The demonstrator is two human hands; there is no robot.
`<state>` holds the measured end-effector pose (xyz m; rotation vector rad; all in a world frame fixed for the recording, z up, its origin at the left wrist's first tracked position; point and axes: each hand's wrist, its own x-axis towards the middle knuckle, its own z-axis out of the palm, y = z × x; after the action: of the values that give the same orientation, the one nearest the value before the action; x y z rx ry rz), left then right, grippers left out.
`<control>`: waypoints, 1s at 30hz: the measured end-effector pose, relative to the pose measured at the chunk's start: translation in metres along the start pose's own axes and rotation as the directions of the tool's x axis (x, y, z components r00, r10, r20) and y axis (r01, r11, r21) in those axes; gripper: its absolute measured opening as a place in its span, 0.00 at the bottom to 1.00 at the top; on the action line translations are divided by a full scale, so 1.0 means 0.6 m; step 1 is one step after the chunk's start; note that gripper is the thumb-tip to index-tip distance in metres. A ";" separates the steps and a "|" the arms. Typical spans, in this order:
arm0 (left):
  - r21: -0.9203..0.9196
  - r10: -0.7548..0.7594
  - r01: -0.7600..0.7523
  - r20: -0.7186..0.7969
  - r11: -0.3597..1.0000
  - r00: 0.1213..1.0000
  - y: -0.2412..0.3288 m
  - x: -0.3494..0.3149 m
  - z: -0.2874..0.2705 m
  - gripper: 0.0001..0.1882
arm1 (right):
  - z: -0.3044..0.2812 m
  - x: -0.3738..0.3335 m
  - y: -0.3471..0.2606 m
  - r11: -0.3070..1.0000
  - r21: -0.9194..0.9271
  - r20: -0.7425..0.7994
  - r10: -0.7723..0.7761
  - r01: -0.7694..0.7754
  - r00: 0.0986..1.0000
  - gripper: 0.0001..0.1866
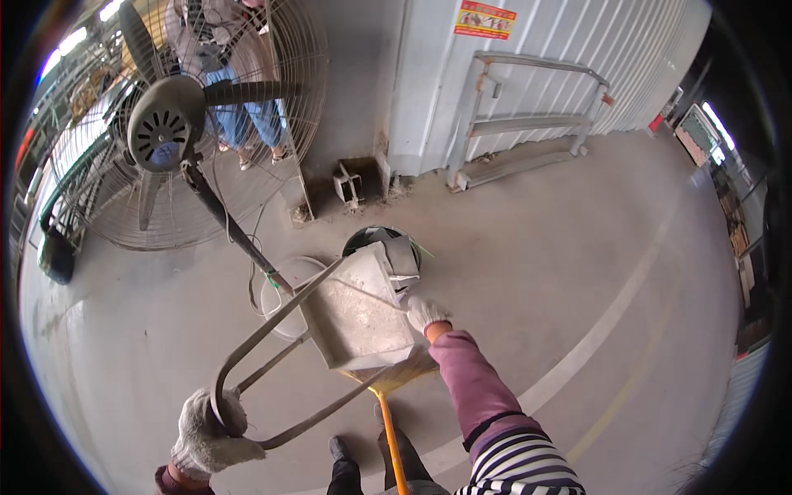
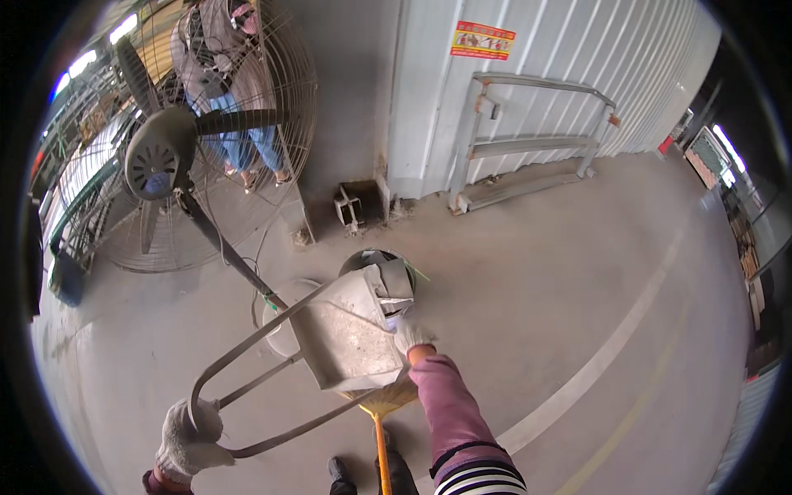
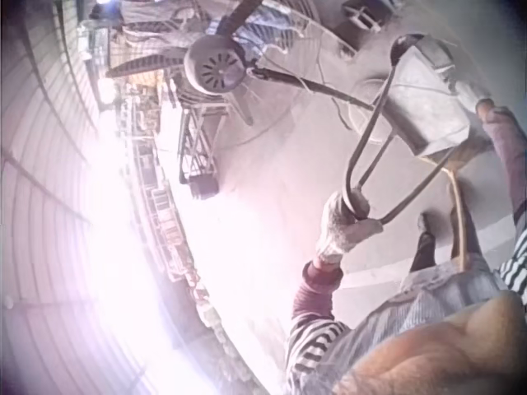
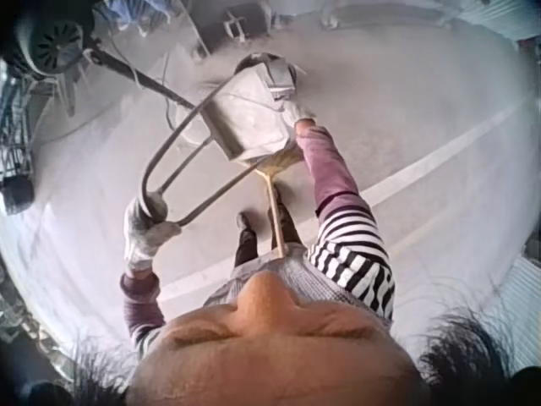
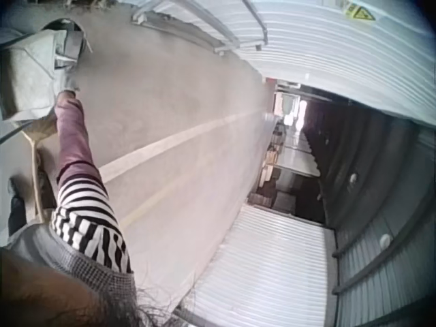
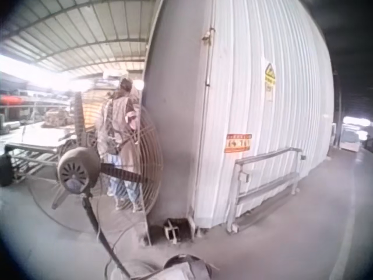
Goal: Sweeping dust and debris into a dustpan and emptying it into a bin in a factory setting.
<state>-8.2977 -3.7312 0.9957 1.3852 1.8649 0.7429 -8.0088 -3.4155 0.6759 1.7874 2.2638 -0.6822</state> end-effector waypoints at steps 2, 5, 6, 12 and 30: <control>0.023 -0.106 0.106 -0.002 0.994 0.994 -0.036 -0.025 -0.002 0.27 | 0.023 -0.017 -0.023 0.996 0.077 0.095 -0.053 0.046 0.994 0.19; -0.322 -0.139 0.075 -0.183 0.944 0.973 -0.052 -0.038 0.024 0.25 | 0.070 -0.040 -0.026 0.984 0.145 -0.002 -0.106 0.105 0.994 0.21; -0.325 -0.175 0.109 -0.181 0.939 0.968 -0.049 -0.044 0.022 0.25 | 0.068 -0.039 -0.048 0.988 0.133 0.066 -0.088 0.078 0.994 0.25; -0.271 -0.149 0.135 -0.031 0.953 0.988 -0.041 -0.050 0.006 0.24 | 0.155 0.000 -0.059 0.991 -0.015 0.147 -0.131 0.135 0.980 0.16; -0.184 -0.800 0.779 -0.147 0.599 0.581 -0.232 -0.196 0.075 0.12 | -0.027 0.120 0.038 0.917 -0.397 0.098 0.091 -0.045 0.991 0.16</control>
<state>-8.3183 -3.8795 0.8826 0.2711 2.2898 0.4942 -8.0035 -3.3412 0.6549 1.5781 2.0697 -0.2773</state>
